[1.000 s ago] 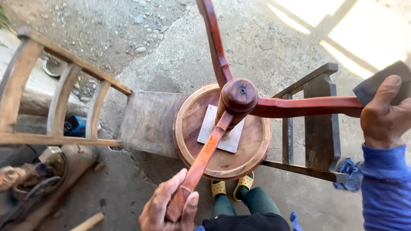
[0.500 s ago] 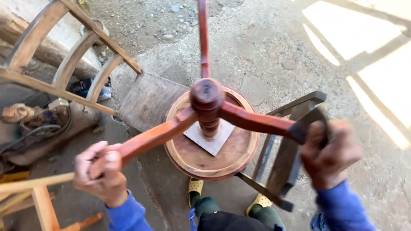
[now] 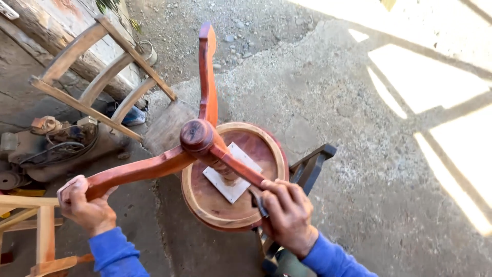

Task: Sanding the base and legs of a wooden table using a piece of sandpaper.

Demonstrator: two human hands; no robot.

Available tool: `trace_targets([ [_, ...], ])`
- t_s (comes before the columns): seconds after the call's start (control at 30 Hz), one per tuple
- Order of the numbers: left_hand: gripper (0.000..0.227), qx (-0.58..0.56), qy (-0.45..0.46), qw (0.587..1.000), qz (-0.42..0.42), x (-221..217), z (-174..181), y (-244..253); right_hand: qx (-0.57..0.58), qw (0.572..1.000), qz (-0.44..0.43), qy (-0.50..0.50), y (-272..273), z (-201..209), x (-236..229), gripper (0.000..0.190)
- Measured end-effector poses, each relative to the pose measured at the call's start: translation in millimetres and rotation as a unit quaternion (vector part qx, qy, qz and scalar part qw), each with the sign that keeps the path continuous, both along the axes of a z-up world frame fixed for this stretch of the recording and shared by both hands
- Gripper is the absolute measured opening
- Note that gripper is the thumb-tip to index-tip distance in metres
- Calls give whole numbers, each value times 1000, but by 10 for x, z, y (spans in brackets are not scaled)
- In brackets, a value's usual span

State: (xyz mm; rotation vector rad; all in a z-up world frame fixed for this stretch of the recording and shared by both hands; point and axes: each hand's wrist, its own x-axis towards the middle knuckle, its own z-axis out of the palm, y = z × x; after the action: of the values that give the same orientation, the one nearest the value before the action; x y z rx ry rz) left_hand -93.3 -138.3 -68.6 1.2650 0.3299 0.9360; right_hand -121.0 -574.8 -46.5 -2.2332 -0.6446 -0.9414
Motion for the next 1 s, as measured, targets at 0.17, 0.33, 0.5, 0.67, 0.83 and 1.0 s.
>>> trace_targets([
  [0.17, 9, -18, 3, 1000, 6, 2, -219, 200, 29, 984, 146, 97, -343, 119, 215, 27],
  [0.33, 5, -28, -28, 999, 4, -7, -414, 335, 50, 904, 342, 253, -698, -82, 705, 15],
  [0.5, 4, -58, -9, 998, -1, -112, -506, 346, 226, 637, 423, 603, -943, 26, 1461, 11],
  [0.67, 39, -122, 118, 978, 122, -15, -175, -260, 295, 717, 424, 467, -1198, -55, 2448, 26],
  [0.83, 60, -146, 272, 924, 224, -146, -299, -1275, 356, 618, 466, 523, -1091, 253, 3209, 28],
  [1.0, 63, -258, 334, 906, 38, -174, -490, -2703, 314, 613, 496, 529, -1051, 152, 3979, 55],
])
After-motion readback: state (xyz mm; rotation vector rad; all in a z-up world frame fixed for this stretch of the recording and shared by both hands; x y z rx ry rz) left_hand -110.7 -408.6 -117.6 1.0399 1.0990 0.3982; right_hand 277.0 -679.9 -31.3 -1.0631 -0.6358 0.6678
